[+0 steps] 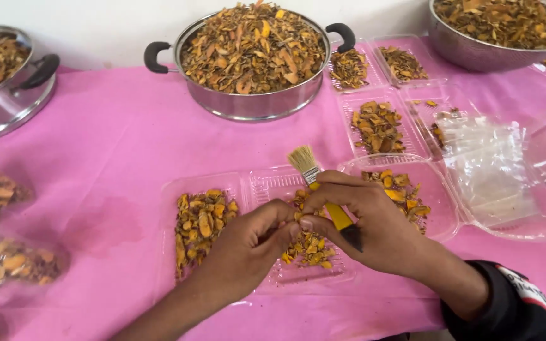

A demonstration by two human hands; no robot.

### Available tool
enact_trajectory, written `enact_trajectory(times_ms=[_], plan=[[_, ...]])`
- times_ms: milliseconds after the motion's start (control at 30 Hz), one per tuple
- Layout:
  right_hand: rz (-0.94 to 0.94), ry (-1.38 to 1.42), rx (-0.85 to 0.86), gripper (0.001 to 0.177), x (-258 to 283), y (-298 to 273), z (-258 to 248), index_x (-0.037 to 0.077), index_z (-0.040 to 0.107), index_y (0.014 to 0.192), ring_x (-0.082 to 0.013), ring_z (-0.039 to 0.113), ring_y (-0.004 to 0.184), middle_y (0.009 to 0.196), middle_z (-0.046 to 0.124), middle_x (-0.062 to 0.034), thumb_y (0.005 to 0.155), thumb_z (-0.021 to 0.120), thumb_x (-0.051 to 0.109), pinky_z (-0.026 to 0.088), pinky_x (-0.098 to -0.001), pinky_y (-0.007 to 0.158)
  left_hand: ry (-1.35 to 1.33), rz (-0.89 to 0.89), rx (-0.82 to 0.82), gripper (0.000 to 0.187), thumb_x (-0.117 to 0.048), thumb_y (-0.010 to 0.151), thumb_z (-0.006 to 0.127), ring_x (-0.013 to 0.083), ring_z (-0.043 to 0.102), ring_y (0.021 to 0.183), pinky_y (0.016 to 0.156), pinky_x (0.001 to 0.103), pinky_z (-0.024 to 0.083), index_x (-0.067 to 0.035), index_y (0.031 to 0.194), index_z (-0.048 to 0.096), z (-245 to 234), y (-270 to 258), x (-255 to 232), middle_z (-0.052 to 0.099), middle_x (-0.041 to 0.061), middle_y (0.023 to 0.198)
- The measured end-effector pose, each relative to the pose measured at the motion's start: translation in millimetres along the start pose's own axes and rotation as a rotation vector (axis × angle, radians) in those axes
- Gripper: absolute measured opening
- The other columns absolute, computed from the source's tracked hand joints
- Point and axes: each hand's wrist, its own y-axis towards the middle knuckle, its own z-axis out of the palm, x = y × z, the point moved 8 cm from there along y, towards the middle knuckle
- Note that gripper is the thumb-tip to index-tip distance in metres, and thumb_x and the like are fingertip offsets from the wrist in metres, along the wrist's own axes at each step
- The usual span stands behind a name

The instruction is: Sorting through dried leaves in plastic containers using a brush and hands to remove debris or select specific pieces.

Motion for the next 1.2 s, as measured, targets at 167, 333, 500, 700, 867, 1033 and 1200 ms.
enact_trajectory(times_ms=[167, 333, 500, 700, 867, 1033, 1200], plan=[[0.003, 0.025, -0.012, 0.011, 7, -4, 1, 0.006, 0.068, 0.093, -0.0161, 0.066, 0.074, 0.083, 0.068, -0.0043, 0.098, 0.062, 0.013, 0.052, -0.0277, 0.068, -0.038, 0.094, -0.028, 0.025, -0.031, 0.104, 0.060, 0.0071, 0.037, 0.053, 0.048, 0.025, 0.027, -0.015, 0.086, 0.065, -1, -4, -9, 0.044, -0.006, 0.061], [-0.053, -0.124, -0.129, 0.022, 3, -14, -8, 0.005, 0.066, 0.115, -0.0203, 0.070, 0.088, 0.102, 0.073, -0.0080, 0.102, 0.052, 0.015, 0.053, -0.0329, 0.084, -0.071, 0.074, -0.113, 0.026, -0.017, 0.100, 0.062, 0.0067, 0.037, 0.055, 0.052, 0.027, 0.029, -0.016, 0.075, 0.054, -9, -1, -9, 0.043, -0.006, 0.060], [0.093, -0.071, -0.383, 0.047, 9, -39, -31, 0.008, 0.067, 0.113, -0.0102, 0.067, 0.061, 0.081, 0.077, -0.0036, 0.105, 0.037, 0.043, 0.055, -0.0257, 0.070, -0.151, -0.038, -0.143, 0.029, -0.008, 0.101, 0.062, 0.0075, 0.037, 0.055, 0.052, 0.026, 0.031, -0.015, 0.073, 0.054, -12, -1, -2, 0.043, -0.005, 0.061], [0.049, -0.079, -0.210, 0.055, -3, -39, -27, 0.012, 0.076, 0.098, -0.0115, 0.079, 0.061, 0.074, 0.079, 0.0010, 0.103, 0.032, 0.045, 0.058, -0.0234, 0.058, -0.244, -0.066, -0.135, 0.017, -0.008, 0.102, 0.061, 0.0057, 0.032, 0.048, 0.043, 0.025, 0.024, -0.011, 0.089, 0.072, -15, 5, 2, 0.047, -0.004, 0.058], [0.005, -0.089, -0.327, 0.052, 0, -44, -33, 0.008, 0.073, 0.108, -0.0132, 0.076, 0.065, 0.087, 0.081, -0.0047, 0.104, 0.034, 0.041, 0.052, -0.0233, 0.061, -0.243, -0.049, -0.163, 0.029, -0.003, 0.100, 0.061, 0.0074, 0.032, 0.051, 0.047, 0.027, 0.026, -0.012, 0.072, 0.057, -15, 2, 10, 0.043, -0.003, 0.058], [-0.060, -0.031, -0.197, 0.056, 1, -40, -28, 0.004, 0.073, 0.095, -0.0145, 0.073, 0.055, 0.069, 0.072, -0.0050, 0.106, 0.033, 0.041, 0.059, -0.0256, 0.053, -0.293, -0.049, -0.154, 0.029, -0.009, 0.101, 0.063, 0.0072, 0.029, 0.051, 0.049, 0.027, 0.023, -0.011, 0.072, 0.061, -16, 5, 13, 0.038, -0.005, 0.056], [-0.155, -0.180, -0.135, 0.028, 11, -26, -12, 0.001, 0.066, 0.115, -0.0208, 0.078, 0.096, 0.105, 0.077, -0.0096, 0.101, 0.050, 0.019, 0.058, -0.0331, 0.100, -0.350, -0.044, -0.166, 0.033, -0.008, 0.098, 0.066, 0.0069, 0.028, 0.053, 0.053, 0.027, 0.023, -0.012, 0.067, 0.054, -17, 5, 10, 0.032, -0.006, 0.058]])
